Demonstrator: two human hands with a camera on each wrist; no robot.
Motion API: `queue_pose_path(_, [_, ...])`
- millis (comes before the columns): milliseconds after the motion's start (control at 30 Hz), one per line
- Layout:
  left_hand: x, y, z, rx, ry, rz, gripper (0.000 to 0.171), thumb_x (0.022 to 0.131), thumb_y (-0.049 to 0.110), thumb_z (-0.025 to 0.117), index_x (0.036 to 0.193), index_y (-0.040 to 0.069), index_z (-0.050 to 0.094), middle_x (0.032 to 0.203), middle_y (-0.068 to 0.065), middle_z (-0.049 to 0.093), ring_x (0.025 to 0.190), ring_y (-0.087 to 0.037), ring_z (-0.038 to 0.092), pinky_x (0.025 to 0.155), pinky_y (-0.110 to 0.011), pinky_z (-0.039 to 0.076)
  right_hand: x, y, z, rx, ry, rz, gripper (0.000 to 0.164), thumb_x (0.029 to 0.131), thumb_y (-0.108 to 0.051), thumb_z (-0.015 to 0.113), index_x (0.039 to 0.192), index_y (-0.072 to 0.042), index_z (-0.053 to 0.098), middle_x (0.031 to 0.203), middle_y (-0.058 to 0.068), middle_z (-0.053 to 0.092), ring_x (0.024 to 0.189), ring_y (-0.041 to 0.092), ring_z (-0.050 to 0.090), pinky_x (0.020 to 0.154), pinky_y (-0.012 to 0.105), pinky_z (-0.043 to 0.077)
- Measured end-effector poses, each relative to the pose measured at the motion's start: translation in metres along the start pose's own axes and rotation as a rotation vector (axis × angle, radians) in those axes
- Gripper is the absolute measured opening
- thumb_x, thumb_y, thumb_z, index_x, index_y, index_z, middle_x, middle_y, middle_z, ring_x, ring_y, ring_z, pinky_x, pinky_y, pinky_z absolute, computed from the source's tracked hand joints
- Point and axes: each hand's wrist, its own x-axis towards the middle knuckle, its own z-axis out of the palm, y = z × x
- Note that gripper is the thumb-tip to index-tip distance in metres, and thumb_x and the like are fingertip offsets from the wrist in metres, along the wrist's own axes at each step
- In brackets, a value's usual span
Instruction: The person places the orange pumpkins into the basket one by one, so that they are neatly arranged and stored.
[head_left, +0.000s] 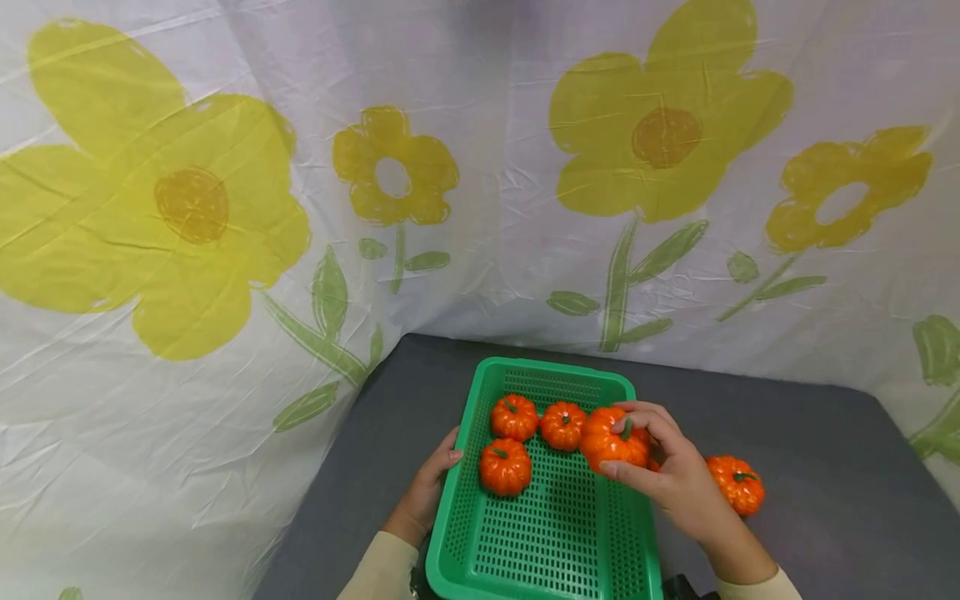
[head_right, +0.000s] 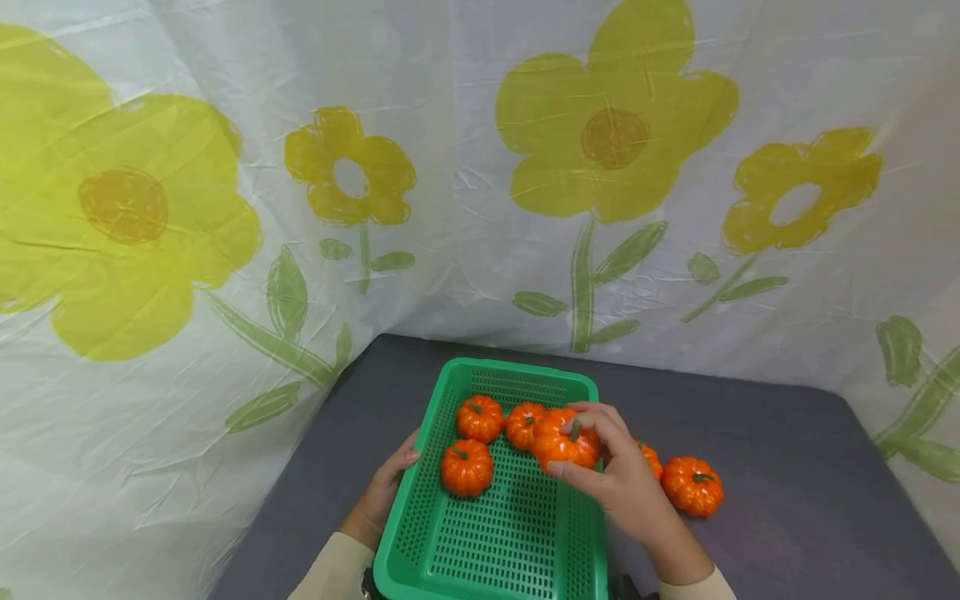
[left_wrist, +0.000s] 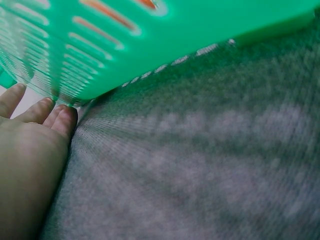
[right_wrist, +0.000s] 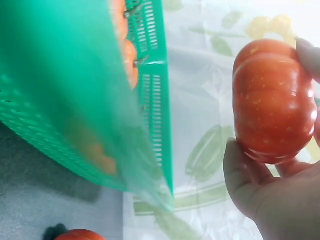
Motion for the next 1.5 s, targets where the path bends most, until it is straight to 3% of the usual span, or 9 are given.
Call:
queue_pose_path(667, [0.0, 0.0, 0.0, 0.015, 0.027, -0.012, 0.071, 0.109, 0.021, 0.03, 0.177, 0.014, 0.01, 0.176, -0.027, 0.015, 0.148, -0.032, 0.044, 0.116, -0.048, 0.042, 0.012, -0.014, 0.014, -0.025, 0.009, -0.029, 0.031, 0.094, 0.005, 0.082, 0.111, -0.007, 0.058, 0.151, 0.017, 0.048, 0.142, 0.025, 0.045, 0.104, 0.025, 0.048])
queue_pose_path(933, [0.0, -0.001, 0.0, 0.01, 0.028, -0.016, 0.071, 0.109, 0.021, 0.03, 0.177, 0.016, 0.01, 0.176, -0.025, 0.016, 0.149, -0.031, 0.043, 0.117, -0.047, 0.042, 0.013, -0.008, 0.026, 0.041, -0.003, -0.023, 0.029, 0.097, 0.006, 0.078, 0.115, -0.003, 0.058, 0.151, 0.019, 0.045, 0.138, 0.028, 0.048, 0.1, 0.029, 0.052])
queue_pose_path(1300, [0.0, 0.001, 0.002, 0.001, 0.027, -0.009, 0.071, 0.108, 0.021, 0.03, 0.177, 0.014, 0.012, 0.175, -0.028, 0.017, 0.147, -0.031, 0.045, 0.116, -0.047, 0.042, 0.022, -0.003, 0.038, 0.033, -0.007, -0.005, 0.028, 0.096, 0.0, 0.082, 0.108, -0.005, 0.056, 0.151, 0.017, 0.048, 0.139, 0.043, 0.043, 0.1, 0.031, 0.052])
queue_pose_path(1500, [0.0, 0.002, 0.003, 0.007, 0.031, -0.003, 0.072, 0.108, 0.022, 0.032, 0.176, 0.012, 0.011, 0.174, -0.027, 0.017, 0.147, -0.031, 0.044, 0.116, -0.046, 0.042, 0.025, 0.01, 0.044, 0.046, -0.015, 0.048, 0.029, 0.096, -0.003, 0.083, 0.112, -0.006, 0.058, 0.153, 0.018, 0.047, 0.14, 0.043, 0.044, 0.097, 0.033, 0.056])
